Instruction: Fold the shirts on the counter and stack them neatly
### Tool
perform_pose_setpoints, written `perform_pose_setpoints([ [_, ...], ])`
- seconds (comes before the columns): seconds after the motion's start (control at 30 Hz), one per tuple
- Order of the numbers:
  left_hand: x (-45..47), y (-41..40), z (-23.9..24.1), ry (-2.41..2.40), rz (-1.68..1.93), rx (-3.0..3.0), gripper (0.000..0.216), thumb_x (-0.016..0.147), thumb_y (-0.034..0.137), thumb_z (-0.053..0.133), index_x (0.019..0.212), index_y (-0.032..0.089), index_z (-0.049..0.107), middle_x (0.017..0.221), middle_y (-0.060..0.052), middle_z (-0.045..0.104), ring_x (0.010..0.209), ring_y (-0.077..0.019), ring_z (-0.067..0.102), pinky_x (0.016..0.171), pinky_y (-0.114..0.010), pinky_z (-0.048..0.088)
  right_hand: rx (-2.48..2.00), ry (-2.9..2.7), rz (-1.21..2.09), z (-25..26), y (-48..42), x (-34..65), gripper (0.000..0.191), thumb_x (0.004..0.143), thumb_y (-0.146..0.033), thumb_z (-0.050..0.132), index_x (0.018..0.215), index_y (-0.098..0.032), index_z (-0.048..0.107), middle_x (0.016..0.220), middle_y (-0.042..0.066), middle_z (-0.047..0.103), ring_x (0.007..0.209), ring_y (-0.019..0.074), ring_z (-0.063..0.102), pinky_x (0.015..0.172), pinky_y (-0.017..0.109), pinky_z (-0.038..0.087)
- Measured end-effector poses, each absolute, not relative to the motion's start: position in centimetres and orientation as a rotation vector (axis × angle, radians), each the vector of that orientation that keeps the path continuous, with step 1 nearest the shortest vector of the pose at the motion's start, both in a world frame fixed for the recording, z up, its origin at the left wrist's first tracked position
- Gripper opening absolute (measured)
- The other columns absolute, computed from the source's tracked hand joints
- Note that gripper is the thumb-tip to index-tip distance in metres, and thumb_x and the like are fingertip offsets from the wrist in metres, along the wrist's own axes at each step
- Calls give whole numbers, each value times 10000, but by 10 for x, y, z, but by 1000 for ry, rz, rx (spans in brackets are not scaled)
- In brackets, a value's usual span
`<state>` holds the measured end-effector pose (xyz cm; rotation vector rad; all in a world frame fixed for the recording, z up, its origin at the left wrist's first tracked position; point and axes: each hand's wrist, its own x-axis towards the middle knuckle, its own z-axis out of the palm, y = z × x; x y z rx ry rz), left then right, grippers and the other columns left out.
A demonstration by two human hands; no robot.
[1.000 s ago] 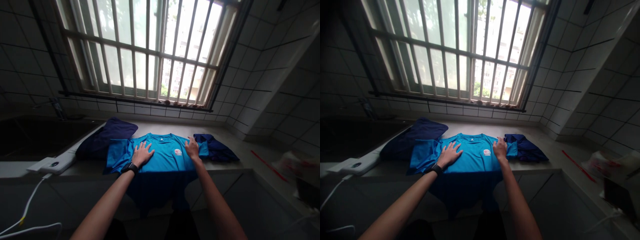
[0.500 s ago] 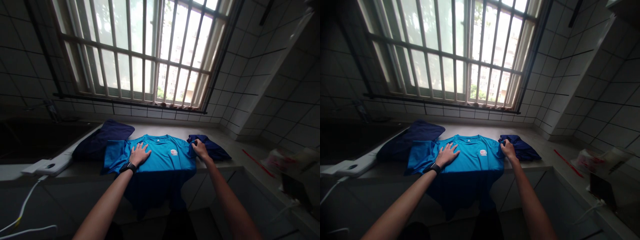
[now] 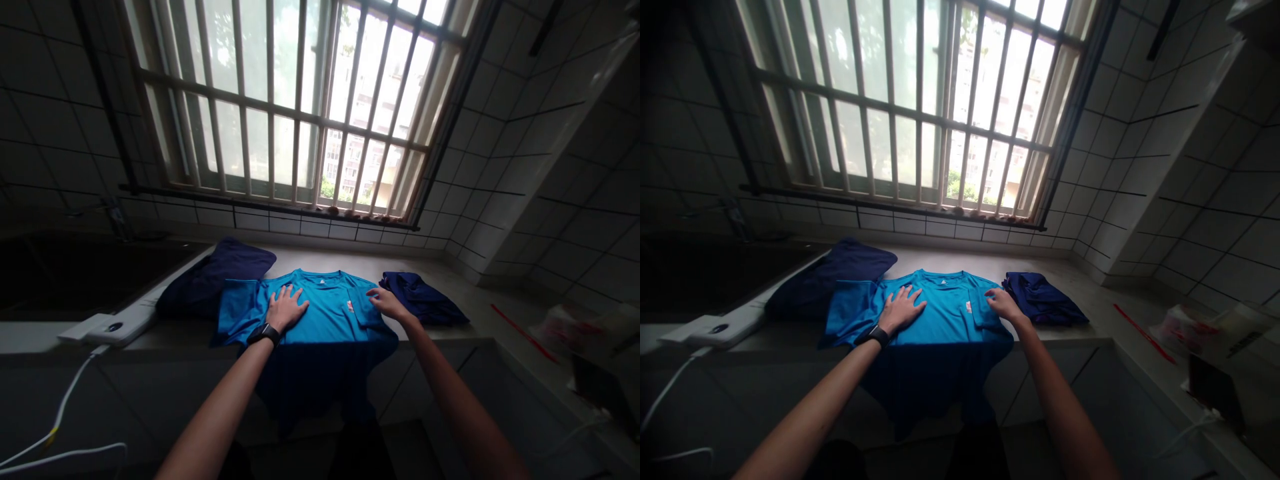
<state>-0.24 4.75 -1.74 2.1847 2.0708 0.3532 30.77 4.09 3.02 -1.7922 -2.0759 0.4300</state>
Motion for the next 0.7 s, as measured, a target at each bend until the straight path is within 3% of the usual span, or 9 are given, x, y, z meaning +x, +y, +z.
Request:
perform_pose_setpoints([
  [0.13,-3,47,-18,2048,372,2177,646,1000,492,398,1578,210,462,1696,-152,330,1587,-349,250,1269,-586,197,-1943,-2314,307,4,40,286,571,1033,-347,459,1572,-156,474,1660,123,398,1544,241,354,1245,337,287],
  [0.23,-3,46,-17,2057,352,2192,653,1002,491,385,1586,206,448,1698,-153,325,1589,-345,245,1269,-582,195,-2094,-2353,218,-1,44,272,591,1079,-367,321,1644,-198,340,1720,93,260,1591,263,235,1269,426,229],
  [0.4,-5,46,-19,2060,321,2204,654,1000,489,385,1587,209,445,1699,-148,327,1590,-340,243,1267,-576,198,-2301,-2180,121,1,49,257,602,1068,-321,288,1660,-217,304,1739,95,202,1598,317,198,1270,514,187],
  [0.53,-6,50,-21,2054,338,2197,646,998,494,395,1575,213,460,1699,-148,329,1590,-345,242,1261,-586,203,-2151,-2211,199,-11,47,246,605,1084,-409,195,1670,-272,258,1755,20,131,1615,278,121,1273,577,146],
  [0.7,-2,42,-11,2086,641,2254,535,1016,418,371,1441,165,575,1615,-184,459,1497,-323,415,1215,-518,328,-2138,-2177,237,-19,43,244,608,1080,-415,179,1663,-276,278,1756,14,134,1614,260,126,1274,582,130],
])
